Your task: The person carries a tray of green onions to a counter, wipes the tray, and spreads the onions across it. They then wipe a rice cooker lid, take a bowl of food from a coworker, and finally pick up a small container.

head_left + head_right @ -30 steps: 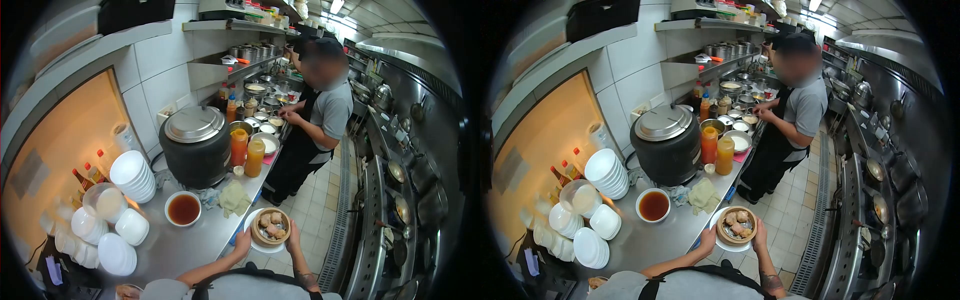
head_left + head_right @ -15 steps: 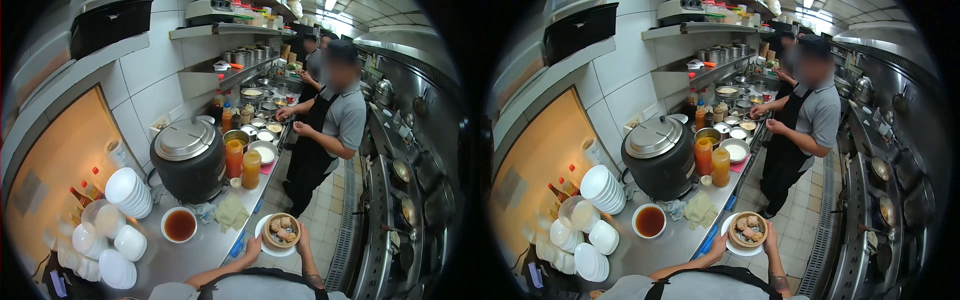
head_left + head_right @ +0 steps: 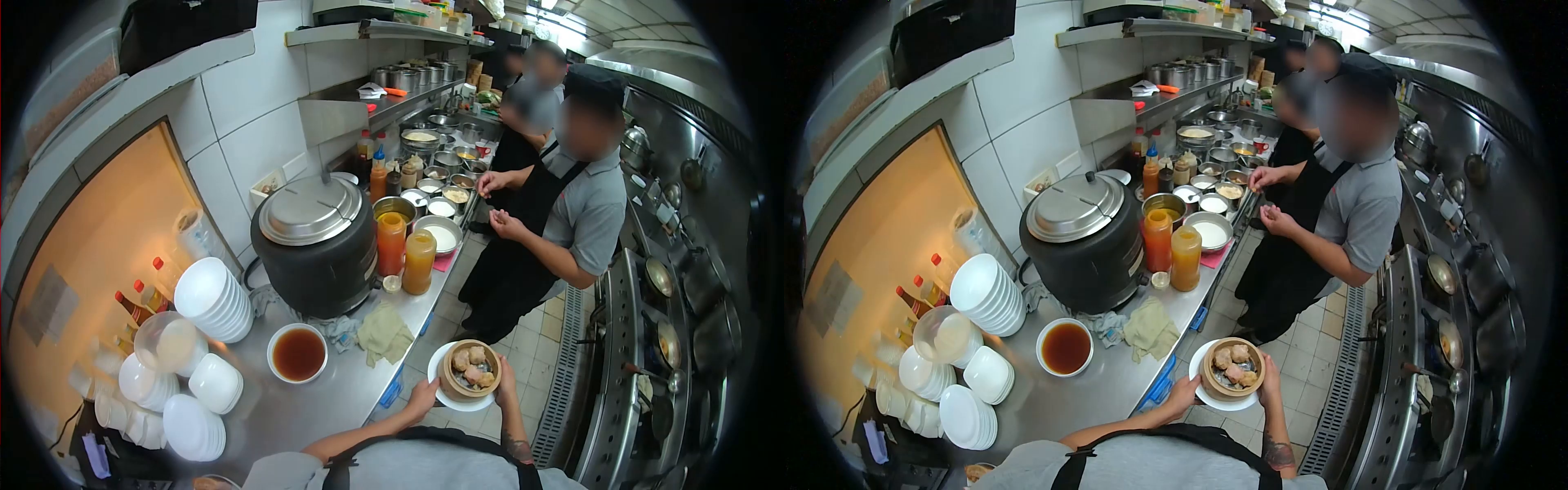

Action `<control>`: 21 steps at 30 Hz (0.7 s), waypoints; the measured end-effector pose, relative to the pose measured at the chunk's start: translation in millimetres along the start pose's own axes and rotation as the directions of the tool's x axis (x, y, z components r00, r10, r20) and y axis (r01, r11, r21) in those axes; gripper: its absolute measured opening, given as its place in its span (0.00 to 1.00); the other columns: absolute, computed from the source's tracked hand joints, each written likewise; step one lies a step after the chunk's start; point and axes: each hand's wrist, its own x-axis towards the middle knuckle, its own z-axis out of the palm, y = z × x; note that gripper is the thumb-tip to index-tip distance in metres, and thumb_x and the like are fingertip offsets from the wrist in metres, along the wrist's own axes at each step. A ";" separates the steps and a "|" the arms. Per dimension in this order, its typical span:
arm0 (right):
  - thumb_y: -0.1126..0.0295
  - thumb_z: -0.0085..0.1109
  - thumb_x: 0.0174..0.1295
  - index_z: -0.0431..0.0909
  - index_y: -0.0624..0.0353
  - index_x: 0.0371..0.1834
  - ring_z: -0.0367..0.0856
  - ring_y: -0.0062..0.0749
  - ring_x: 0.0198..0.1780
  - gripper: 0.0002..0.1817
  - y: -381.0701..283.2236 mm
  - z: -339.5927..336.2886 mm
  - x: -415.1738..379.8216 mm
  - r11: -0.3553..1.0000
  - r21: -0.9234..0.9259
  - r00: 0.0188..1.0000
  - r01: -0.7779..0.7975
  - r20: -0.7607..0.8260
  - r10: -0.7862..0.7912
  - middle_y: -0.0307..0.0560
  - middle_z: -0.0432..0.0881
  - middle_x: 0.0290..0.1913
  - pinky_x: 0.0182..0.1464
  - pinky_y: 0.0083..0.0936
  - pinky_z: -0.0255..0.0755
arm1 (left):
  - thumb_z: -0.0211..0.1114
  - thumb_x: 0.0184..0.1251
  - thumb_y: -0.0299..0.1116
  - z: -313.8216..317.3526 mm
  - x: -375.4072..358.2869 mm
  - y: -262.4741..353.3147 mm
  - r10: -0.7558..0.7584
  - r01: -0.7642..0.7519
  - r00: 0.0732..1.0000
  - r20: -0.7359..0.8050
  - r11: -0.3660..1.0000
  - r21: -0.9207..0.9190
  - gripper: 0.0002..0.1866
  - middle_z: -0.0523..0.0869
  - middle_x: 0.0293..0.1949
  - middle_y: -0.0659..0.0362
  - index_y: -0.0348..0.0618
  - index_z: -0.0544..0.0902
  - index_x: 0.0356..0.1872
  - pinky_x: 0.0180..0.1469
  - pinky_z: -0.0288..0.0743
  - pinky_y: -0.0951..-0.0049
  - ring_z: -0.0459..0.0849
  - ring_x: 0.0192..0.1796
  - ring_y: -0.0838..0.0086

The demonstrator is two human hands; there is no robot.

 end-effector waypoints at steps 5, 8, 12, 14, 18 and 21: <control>0.56 0.33 0.78 0.72 0.64 0.60 0.79 0.33 0.54 0.25 -2.2 -3.5 -5.5 1.000 -0.006 1.000 0.022 0.003 -0.022 0.49 0.80 0.54 0.59 0.29 0.72 | 0.48 0.78 0.42 5.9 -30.6 42.1 -0.105 0.109 0.991 0.082 0.993 -0.043 0.20 0.85 0.37 0.53 0.33 0.77 0.51 0.32 0.84 0.68 0.87 0.34 0.70; 0.57 0.33 0.78 0.72 0.65 0.60 0.79 0.33 0.55 0.25 0.7 -5.2 -5.8 1.000 0.018 1.000 -0.005 -0.020 0.006 0.50 0.80 0.55 0.60 0.29 0.72 | 0.46 0.78 0.43 5.0 -33.3 44.7 -0.105 0.107 0.990 0.090 0.994 -0.012 0.20 0.85 0.36 0.53 0.34 0.75 0.52 0.31 0.86 0.68 0.87 0.34 0.68; 0.57 0.33 0.78 0.71 0.65 0.61 0.79 0.33 0.56 0.25 4.0 -8.3 -7.6 1.000 0.024 1.000 -0.005 -0.011 0.005 0.50 0.80 0.55 0.60 0.29 0.72 | 0.46 0.79 0.43 5.4 -37.8 45.4 -0.087 0.088 0.992 0.091 0.996 -0.012 0.20 0.85 0.37 0.53 0.34 0.76 0.51 0.31 0.86 0.69 0.87 0.33 0.69; 0.57 0.33 0.78 0.71 0.64 0.61 0.79 0.33 0.56 0.24 7.5 -11.2 -4.9 1.000 0.017 1.000 -0.006 -0.009 0.006 0.50 0.80 0.56 0.60 0.29 0.72 | 0.46 0.79 0.43 4.8 -38.4 47.6 -0.100 0.101 0.990 0.097 0.995 -0.011 0.20 0.85 0.37 0.53 0.34 0.76 0.51 0.31 0.86 0.69 0.87 0.33 0.69; 0.57 0.33 0.78 0.72 0.64 0.61 0.79 0.33 0.56 0.24 9.5 -12.2 -3.9 0.999 0.034 1.000 0.005 0.004 -0.005 0.50 0.79 0.56 0.60 0.30 0.72 | 0.46 0.79 0.43 5.0 -41.0 51.8 -0.107 0.107 0.990 0.091 0.994 0.012 0.20 0.85 0.37 0.53 0.35 0.76 0.51 0.31 0.86 0.69 0.87 0.33 0.69; 0.56 0.34 0.78 0.72 0.63 0.60 0.79 0.33 0.55 0.24 7.4 -10.4 -5.0 0.999 0.021 1.000 0.027 0.003 -0.027 0.49 0.80 0.55 0.60 0.29 0.72 | 0.46 0.79 0.44 3.8 -36.9 45.8 -0.092 0.092 0.992 0.082 0.996 0.005 0.20 0.85 0.37 0.53 0.35 0.76 0.51 0.32 0.86 0.68 0.87 0.34 0.69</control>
